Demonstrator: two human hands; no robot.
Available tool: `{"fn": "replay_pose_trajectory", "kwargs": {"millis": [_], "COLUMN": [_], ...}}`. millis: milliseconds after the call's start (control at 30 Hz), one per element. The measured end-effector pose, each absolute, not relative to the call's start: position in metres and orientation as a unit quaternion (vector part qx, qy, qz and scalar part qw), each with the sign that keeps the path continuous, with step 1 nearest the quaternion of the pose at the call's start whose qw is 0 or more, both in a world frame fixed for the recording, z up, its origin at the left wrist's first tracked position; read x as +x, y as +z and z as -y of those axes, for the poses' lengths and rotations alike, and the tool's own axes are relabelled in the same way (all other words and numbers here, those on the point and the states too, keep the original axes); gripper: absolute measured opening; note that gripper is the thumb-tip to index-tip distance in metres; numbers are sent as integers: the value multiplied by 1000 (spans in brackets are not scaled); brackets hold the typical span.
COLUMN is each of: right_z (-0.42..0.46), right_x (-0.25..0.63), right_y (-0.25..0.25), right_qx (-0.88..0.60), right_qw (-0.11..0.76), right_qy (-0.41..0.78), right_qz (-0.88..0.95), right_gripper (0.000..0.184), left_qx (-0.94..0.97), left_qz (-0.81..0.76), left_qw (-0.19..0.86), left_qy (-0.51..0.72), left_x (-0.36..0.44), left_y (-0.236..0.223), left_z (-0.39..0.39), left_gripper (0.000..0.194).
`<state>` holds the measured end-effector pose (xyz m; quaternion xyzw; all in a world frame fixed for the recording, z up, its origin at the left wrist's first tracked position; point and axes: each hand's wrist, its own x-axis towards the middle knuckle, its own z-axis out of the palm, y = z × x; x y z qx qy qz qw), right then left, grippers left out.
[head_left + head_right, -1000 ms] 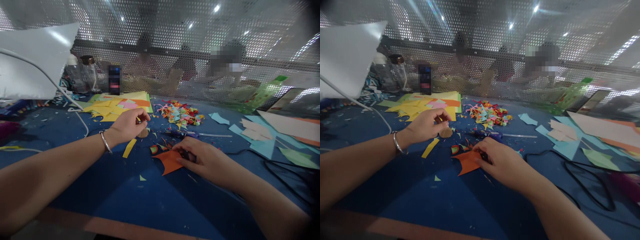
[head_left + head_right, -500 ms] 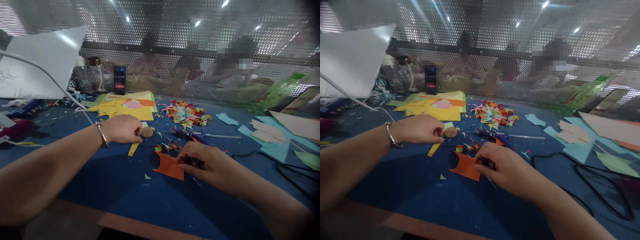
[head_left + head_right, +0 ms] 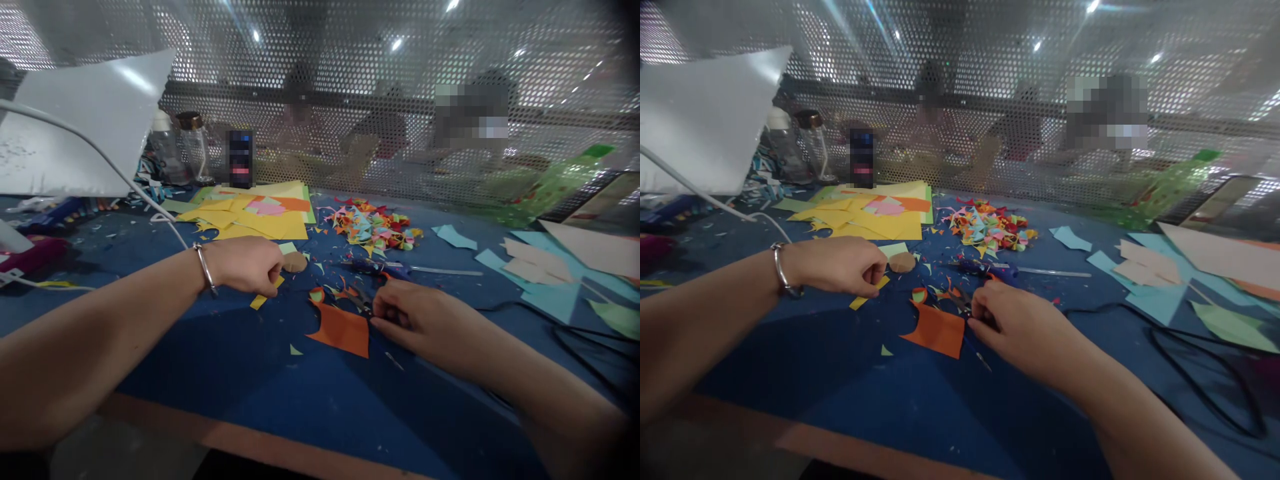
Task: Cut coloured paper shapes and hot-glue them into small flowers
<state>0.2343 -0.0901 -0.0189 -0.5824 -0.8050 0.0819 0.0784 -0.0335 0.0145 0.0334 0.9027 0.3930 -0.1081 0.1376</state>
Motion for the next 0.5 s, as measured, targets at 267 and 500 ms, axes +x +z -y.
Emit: {"fn": "replay_pose_trajectory", "kwargs": {"millis": [267,500], "right_z": [88,86], "right_x": [234,233], "right_y": [-15,-12], "right_qx": [-601,-604], "right_qw": [141,168], "right_qy": [83,110], "right_qz": [783,772], "right_gripper": [13,14], "left_qx": [904,895], "left_qz": [-408,-424], "left_qw": [95,119], "left_qy": [-86,-66], "left_x": [-32,-34], "left_y": [35,32], "left_z": [-8,-5], "left_gripper": [7,23]}}
